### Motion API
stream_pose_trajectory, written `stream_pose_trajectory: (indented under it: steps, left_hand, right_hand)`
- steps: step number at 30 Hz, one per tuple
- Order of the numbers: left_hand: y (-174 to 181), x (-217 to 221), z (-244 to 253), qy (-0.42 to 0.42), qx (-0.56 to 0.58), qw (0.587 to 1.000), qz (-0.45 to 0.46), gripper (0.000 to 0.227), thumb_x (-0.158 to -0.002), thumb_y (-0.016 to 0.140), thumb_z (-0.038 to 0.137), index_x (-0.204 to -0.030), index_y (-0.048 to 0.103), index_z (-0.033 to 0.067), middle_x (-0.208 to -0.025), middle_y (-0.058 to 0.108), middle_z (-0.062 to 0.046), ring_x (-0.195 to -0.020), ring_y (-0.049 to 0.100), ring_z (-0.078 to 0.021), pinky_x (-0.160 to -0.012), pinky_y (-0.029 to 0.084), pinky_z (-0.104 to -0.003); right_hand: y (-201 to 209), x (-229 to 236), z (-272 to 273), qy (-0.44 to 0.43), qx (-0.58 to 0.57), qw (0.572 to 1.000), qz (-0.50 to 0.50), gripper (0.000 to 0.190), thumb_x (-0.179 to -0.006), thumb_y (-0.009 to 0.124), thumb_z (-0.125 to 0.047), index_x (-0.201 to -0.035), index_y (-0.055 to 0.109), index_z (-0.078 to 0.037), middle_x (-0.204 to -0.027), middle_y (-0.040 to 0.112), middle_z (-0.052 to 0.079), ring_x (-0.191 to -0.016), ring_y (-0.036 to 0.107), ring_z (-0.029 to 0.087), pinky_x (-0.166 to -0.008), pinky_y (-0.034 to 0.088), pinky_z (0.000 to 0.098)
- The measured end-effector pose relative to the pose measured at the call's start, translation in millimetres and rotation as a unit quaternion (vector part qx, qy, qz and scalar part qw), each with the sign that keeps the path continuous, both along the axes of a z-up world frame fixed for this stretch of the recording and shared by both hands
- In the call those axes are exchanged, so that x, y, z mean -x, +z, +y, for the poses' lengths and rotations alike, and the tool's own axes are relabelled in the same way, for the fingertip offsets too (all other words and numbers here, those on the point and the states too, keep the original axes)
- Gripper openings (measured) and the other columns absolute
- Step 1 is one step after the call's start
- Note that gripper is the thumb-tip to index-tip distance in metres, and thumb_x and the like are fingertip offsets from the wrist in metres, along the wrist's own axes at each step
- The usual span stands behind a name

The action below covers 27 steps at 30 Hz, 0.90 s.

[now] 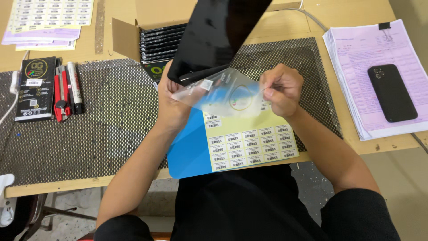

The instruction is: The person removes a black rectangular electronic component from a plastic bag, places it into a black box, and seals the box with a label. They repeat this process with a second component. Finally, they place the sealed boxes into a larger cardboard shipping box.

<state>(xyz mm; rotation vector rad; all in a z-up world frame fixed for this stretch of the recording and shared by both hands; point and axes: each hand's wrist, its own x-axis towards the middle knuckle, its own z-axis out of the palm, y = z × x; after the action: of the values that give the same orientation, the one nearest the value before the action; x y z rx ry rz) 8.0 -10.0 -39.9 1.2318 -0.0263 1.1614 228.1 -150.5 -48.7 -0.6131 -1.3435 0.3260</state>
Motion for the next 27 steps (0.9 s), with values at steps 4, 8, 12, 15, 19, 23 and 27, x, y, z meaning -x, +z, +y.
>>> stream_pose_trajectory:
  steps: [4, 8, 12, 15, 19, 23, 27]
  left_hand:
    - [23.4, 3.4, -10.1, -0.022, 0.018, 1.000, 0.009, 0.056, -0.081, 0.079, -0.009, -0.131, 0.054, 0.0028, -0.113, 0.068, -0.012, -0.111, 0.069, -0.0196, -0.093, 0.060, -0.038]
    - [24.2, 4.8, -10.3, -0.021, 0.025, 0.999, 0.021, 0.056, -0.082, 0.080, -0.006, -0.131, 0.054, 0.0052, -0.114, 0.068, -0.010, -0.112, 0.068, -0.0179, -0.093, 0.059, -0.035]
    - [27.0, 7.8, -9.3, 0.009, 0.006, 0.999, 0.039, 0.058, -0.084, 0.081, -0.005, -0.134, 0.054, 0.0072, -0.116, 0.068, -0.008, -0.113, 0.068, -0.0155, -0.095, 0.058, -0.034]
    - [30.3, 9.8, -8.5, 0.011, -0.025, 0.999, 0.047, 0.074, -0.089, 0.082, -0.005, -0.152, 0.045, 0.0091, -0.139, 0.062, -0.011, -0.132, 0.060, -0.0195, -0.111, 0.052, -0.038]
    - [42.3, 18.4, -18.1, 0.017, -0.013, 0.990, 0.140, 0.080, -0.091, 0.078, 0.003, -0.159, 0.035, 0.0054, -0.141, 0.063, -0.007, -0.062, 0.045, -0.0007, -0.048, 0.035, -0.015]
    - [45.0, 16.8, -18.8, -0.065, -0.049, 0.981, 0.175, 0.072, -0.101, 0.072, 0.003, -0.160, 0.029, 0.0023, -0.161, 0.043, -0.016, -0.150, 0.046, -0.0269, -0.128, 0.043, -0.038]
    - [42.0, 17.2, -15.6, -0.146, -0.063, 0.936, 0.314, 0.060, -0.101, 0.066, 0.011, -0.156, 0.040, 0.0137, -0.139, 0.063, -0.008, -0.115, 0.067, -0.0205, -0.087, 0.064, -0.033]
  right_hand:
    - [-3.7, 1.7, 0.1, -0.004, 0.011, 1.000, -0.020, 0.016, -0.081, 0.067, -0.007, -0.076, 0.056, 0.003, -0.053, 0.050, 0.008, -0.041, 0.043, 0.013, -0.041, 0.034, 0.0267]
    - [3.0, 5.4, 0.3, 0.003, 0.013, 0.999, -0.039, 0.016, -0.079, 0.069, -0.006, -0.074, 0.057, 0.003, -0.054, 0.048, 0.007, -0.042, 0.042, 0.014, -0.041, 0.035, 0.0271]
    - [3.8, -2.6, 2.1, 0.011, 0.018, 1.000, -0.018, 0.012, -0.084, 0.065, -0.006, -0.079, 0.058, 0.002, -0.053, 0.053, 0.007, -0.040, 0.043, 0.011, -0.040, 0.035, 0.0260]
    - [9.3, -10.5, 1.2, -0.104, 0.023, 0.994, 0.000, 0.020, -0.088, 0.065, -0.014, -0.078, 0.054, -0.001, -0.068, 0.055, 0.012, -0.051, 0.048, 0.015, -0.047, 0.038, 0.0279]
    - [36.4, -5.3, -1.6, -0.161, 0.033, 0.986, 0.017, 0.014, -0.101, 0.053, -0.014, -0.089, 0.050, -0.008, -0.089, 0.049, 0.008, -0.078, 0.049, 0.019, -0.073, 0.043, 0.0285]
    - [43.7, -14.5, -3.7, -0.208, 0.083, 0.972, 0.069, 0.017, -0.101, 0.055, -0.015, -0.089, 0.047, -0.006, -0.099, 0.048, 0.009, -0.073, 0.050, 0.019, -0.064, 0.043, 0.0306]
    - [40.9, -22.1, -4.1, -0.259, 0.181, 0.946, 0.074, 0.010, -0.095, 0.062, -0.012, -0.089, 0.061, -0.005, -0.102, 0.063, 0.010, -0.094, 0.058, 0.019, -0.085, 0.047, 0.0300]
